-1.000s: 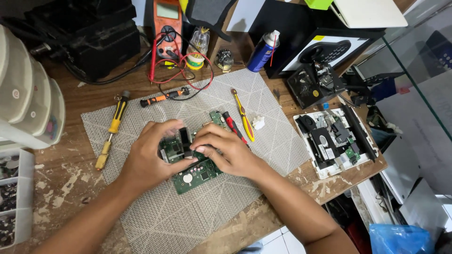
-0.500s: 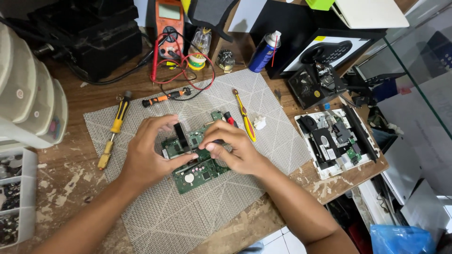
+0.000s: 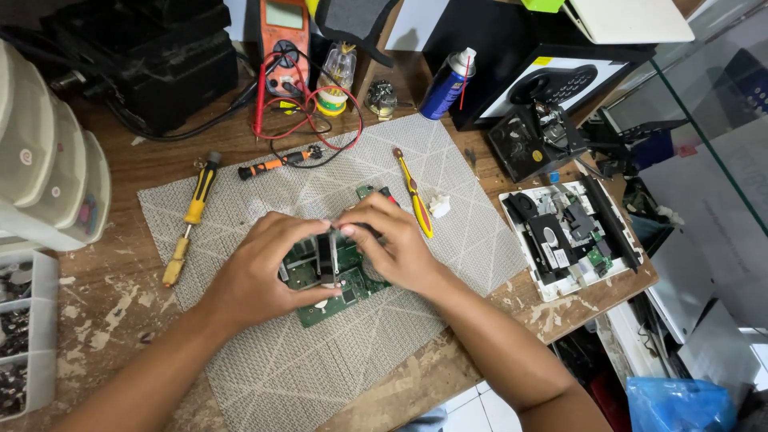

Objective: The person is carefully adjusting and plugging in small connectors and ribbon cables on a computer motherboard at a repair bench.

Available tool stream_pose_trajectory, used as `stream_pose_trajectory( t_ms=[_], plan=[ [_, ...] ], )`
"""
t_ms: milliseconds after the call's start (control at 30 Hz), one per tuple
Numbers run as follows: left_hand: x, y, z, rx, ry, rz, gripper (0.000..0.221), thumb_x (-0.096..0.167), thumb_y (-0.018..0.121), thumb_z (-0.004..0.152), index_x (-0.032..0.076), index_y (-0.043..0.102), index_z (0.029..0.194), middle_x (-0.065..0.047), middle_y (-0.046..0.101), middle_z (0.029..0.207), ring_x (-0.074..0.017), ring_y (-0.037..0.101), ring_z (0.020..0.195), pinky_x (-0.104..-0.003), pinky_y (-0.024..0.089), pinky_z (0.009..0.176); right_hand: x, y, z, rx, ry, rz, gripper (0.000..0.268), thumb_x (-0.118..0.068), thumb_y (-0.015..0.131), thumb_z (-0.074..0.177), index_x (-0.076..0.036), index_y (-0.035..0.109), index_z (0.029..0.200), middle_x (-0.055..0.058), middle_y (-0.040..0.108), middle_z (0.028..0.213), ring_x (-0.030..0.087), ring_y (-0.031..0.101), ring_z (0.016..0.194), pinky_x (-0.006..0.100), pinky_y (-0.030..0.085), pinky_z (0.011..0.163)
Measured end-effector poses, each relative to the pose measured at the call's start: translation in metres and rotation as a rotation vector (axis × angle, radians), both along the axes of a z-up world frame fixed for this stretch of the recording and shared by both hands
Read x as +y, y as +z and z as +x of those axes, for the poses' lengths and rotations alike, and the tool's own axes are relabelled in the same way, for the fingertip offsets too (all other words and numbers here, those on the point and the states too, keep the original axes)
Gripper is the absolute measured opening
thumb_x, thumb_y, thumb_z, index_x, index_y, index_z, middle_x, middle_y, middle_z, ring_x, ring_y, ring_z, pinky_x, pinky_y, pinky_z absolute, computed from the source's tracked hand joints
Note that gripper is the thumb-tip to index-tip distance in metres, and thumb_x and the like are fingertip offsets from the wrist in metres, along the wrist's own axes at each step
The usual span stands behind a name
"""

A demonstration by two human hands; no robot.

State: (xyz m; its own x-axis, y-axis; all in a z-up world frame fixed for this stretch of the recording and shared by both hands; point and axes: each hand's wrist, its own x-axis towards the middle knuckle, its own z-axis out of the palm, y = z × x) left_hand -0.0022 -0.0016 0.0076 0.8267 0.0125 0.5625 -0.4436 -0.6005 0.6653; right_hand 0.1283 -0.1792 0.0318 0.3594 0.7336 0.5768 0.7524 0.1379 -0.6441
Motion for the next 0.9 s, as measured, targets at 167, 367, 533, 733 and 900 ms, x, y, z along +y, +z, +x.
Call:
stream_pose_trajectory(
  t_ms=[167,367,533,733,900],
  plan=[
    [-0.001,-0.008,0.001,-0.003,-0.008,0.013,0.078,0.027,0.095,0.062,0.002,0.062,0.128,-0.016,0.072,0.111,-0.0308,0.066,0.105,-0.045,0.053,0.091,-0.003,0.006,0.001,-0.035,-0.071,0.014,0.012,-0.005,0.062,0.1,-0.004,0.073,0.105,0.01,0.064,0.089,0.019,0.063,0.063,0.032,0.051,0.06],
    [0.001,-0.013,0.001,-0.005,0.031,0.019,0.075,0.027,0.092,0.067,0.002,0.061,0.13,-0.017,0.071,0.112,-0.0319,0.064,0.108,-0.046,0.051,0.094,-0.004,-0.006,0.0,-0.004,0.014,0.001,0.014,-0.005,0.058,0.101,-0.003,0.071,0.102,0.012,0.062,0.087,0.021,0.062,0.066,0.034,0.052,0.061],
    [0.0,-0.023,0.004,-0.014,0.025,0.041,0.063,0.022,0.087,0.073,0.003,0.063,0.129,-0.012,0.073,0.098,-0.0291,0.067,0.1,-0.044,0.053,0.09,-0.002,-0.01,-0.004,-0.062,0.088,-0.127,0.01,-0.004,0.059,0.1,-0.001,0.069,0.098,0.014,0.062,0.083,0.028,0.063,0.069,0.038,0.051,0.061],
    [0.002,-0.018,0.006,0.013,0.05,-0.013,0.064,0.014,0.084,0.075,-0.002,0.058,0.131,-0.013,0.07,0.094,-0.0303,0.068,0.096,-0.044,0.056,0.087,-0.003,-0.007,-0.001,-0.023,0.131,-0.173,0.012,-0.001,0.056,0.1,0.003,0.067,0.1,0.016,0.061,0.08,0.026,0.064,0.065,0.037,0.052,0.059],
    [0.004,-0.013,0.005,0.03,0.151,0.082,0.063,0.015,0.083,0.075,0.002,0.059,0.133,-0.011,0.067,0.101,-0.0308,0.064,0.102,-0.047,0.047,0.094,-0.011,-0.019,0.027,-0.037,-0.096,-0.084,0.012,-0.006,0.059,0.101,-0.001,0.069,0.098,0.011,0.058,0.076,0.026,0.059,0.064,0.038,0.048,0.061]
  ],
)
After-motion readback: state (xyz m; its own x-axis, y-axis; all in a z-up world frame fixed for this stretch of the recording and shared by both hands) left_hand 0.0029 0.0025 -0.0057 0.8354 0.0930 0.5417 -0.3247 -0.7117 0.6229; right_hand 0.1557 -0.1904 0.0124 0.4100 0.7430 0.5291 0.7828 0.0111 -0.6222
